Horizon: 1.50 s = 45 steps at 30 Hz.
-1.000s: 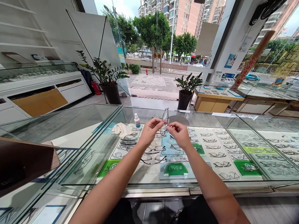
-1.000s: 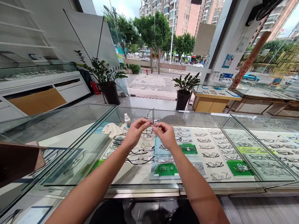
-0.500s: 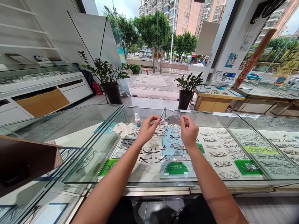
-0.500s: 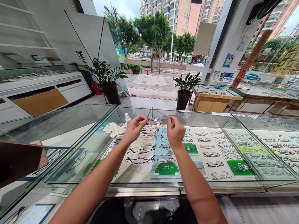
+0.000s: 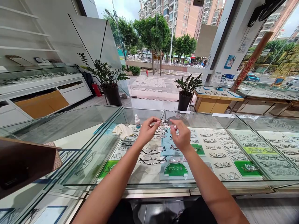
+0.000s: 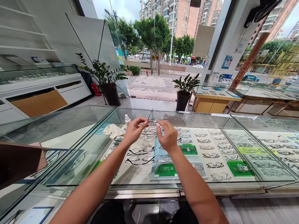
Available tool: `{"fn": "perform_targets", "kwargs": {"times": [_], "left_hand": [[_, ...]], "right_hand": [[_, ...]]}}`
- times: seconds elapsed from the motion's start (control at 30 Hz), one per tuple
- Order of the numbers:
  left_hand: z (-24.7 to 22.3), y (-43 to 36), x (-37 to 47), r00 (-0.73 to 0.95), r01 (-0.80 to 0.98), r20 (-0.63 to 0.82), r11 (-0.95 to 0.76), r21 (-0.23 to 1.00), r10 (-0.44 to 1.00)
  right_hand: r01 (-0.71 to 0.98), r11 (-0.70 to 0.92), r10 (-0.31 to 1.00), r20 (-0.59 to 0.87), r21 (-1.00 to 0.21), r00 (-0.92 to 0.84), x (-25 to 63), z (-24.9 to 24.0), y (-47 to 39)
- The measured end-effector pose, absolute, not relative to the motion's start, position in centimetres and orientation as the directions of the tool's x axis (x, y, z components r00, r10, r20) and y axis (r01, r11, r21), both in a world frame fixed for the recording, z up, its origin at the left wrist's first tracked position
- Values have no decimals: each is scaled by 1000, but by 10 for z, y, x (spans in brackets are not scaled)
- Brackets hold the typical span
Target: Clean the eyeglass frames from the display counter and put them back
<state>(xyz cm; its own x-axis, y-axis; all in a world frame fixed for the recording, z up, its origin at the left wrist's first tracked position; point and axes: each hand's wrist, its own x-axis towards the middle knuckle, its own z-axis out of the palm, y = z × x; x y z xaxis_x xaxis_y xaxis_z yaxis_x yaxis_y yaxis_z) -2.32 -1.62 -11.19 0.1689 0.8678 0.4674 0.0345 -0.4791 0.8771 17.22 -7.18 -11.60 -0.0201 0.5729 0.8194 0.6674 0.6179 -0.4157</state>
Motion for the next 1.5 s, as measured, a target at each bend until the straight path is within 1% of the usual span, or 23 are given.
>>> {"fn": "perform_targets", "kwargs": {"times": [0.03, 0.1, 0.23, 0.47, 0.6, 0.77, 0.87, 0.93, 1.03, 1.13, 1.33, 1.43, 1.5], "left_hand": [[-111, -18, -22, 184, 40, 470, -485, 874, 863], [-111, -22, -19, 214, 43, 479, -498, 866, 852], [-111, -26, -14, 212, 32, 489, -507, 862, 846], [-112, -22, -16, 109, 6, 473, -477, 879, 874], [-115, -15, -17, 14, -151, 439, -432, 889, 899], [-112, -10, -21, -107, -352, 344, -359, 864, 933], [-109, -10, -24, -146, -406, 317, -349, 844, 937], [-109, -10, -24, -163, -401, 306, -347, 848, 938], [-111, -10, -22, -157, -356, 304, -341, 870, 940], [-113, -13, -18, -126, -321, 326, -349, 880, 937], [-115, -27, -5, -25, -269, 392, -384, 883, 920], [-117, -33, 1, 38, -242, 411, -391, 888, 911], [-118, -35, 3, 71, -238, 394, -368, 899, 916]], "right_hand": [[666, 633, 581, 811, -395, -72, 170, -116, -72], [678, 632, 597, 794, -376, -115, 167, -117, -72], [702, 588, 624, 778, -402, -78, 165, -119, -71], [712, 542, 646, 763, -447, -12, 168, -121, -68], [735, 489, 656, 753, -469, 43, 171, -121, -66], [761, 421, 695, 715, -494, 79, 174, -123, -64], [764, 397, 721, 687, -509, 83, 174, -124, -63], [761, 391, 735, 673, -517, 79, 173, -125, -63], [756, 397, 729, 679, -520, 84, 172, -123, -64], [721, 448, 704, 706, -529, 80, 170, -117, -68], [508, 573, 740, 673, -643, 17, 161, -114, -73], [465, 612, 732, 680, -640, -28, 158, -119, -70], [461, 628, 717, 696, -627, -30, 156, -123, -67]]}}
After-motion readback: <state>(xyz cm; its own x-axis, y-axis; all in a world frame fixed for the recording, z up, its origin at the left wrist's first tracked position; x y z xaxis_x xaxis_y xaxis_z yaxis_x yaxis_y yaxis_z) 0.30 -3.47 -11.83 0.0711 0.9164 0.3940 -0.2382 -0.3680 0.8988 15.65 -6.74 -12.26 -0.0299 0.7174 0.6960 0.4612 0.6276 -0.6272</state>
